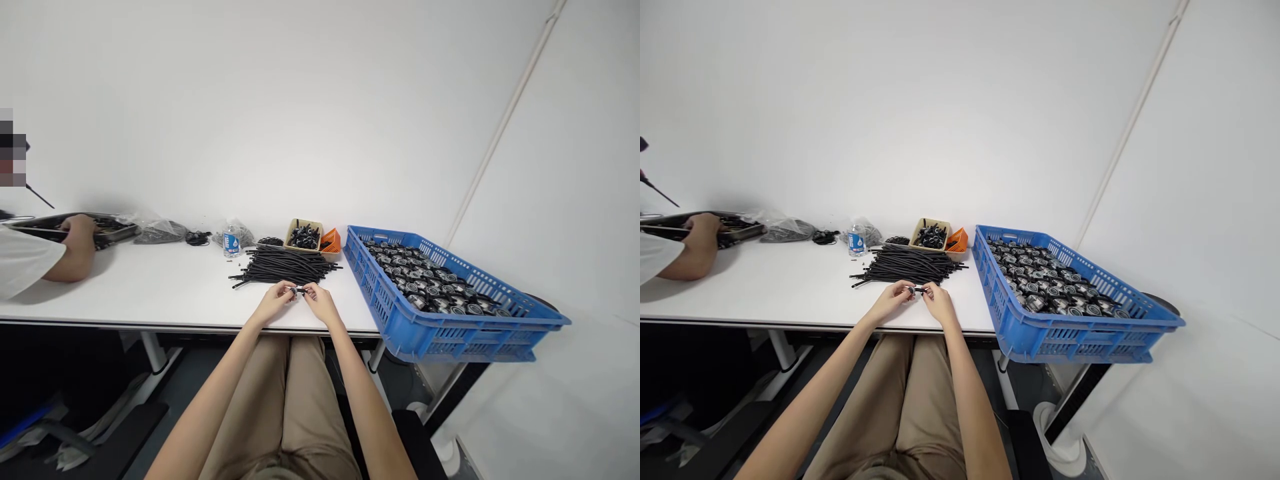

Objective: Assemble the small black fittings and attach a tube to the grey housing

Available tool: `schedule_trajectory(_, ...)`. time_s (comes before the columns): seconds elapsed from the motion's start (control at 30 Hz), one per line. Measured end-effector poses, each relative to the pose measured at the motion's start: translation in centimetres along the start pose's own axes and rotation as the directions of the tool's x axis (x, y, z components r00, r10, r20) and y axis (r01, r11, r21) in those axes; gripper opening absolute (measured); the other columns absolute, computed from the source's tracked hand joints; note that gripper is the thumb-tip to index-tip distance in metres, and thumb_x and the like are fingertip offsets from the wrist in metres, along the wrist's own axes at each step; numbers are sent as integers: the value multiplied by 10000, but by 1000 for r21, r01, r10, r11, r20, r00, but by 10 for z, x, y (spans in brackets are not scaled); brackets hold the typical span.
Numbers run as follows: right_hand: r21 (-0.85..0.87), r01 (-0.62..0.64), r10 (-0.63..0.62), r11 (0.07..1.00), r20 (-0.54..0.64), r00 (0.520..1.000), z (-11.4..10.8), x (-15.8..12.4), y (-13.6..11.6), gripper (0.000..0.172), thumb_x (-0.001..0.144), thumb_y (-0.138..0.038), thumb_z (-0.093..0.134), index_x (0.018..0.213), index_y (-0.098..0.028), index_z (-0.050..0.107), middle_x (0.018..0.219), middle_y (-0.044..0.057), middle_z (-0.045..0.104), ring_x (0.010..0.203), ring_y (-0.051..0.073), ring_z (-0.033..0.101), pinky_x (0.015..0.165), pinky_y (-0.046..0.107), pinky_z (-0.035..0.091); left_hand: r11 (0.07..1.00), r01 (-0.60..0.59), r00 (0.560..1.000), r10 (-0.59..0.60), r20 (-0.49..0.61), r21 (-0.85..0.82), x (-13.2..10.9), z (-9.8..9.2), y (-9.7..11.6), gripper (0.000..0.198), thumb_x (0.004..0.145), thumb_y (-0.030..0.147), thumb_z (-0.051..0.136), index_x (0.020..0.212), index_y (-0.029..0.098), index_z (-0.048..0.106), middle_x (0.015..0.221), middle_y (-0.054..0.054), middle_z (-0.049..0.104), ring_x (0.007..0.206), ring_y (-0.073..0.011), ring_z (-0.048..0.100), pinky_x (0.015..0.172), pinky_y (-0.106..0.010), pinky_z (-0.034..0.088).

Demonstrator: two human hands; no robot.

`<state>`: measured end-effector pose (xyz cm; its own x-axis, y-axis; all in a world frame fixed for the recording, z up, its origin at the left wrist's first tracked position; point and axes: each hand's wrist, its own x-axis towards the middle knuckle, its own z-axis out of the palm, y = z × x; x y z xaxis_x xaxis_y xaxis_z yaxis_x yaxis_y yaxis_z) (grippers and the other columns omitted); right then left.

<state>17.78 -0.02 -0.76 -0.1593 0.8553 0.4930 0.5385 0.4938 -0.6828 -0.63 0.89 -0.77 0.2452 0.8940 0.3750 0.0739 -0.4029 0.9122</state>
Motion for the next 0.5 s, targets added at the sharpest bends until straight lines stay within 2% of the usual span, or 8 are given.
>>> schedule_trajectory(0.5, 2, -5, 5, 1000, -3, 1000, 1, 0, 2, 222, 847, -130, 556, 1016, -237, 650, 879, 12, 693, 833, 172, 655, 780, 283, 512, 1000, 2, 1000, -2, -1, -10, 0, 0, 1, 378, 737, 385, 643, 1031, 147, 624, 781, -34, 675, 738, -168, 627, 740, -295, 477)
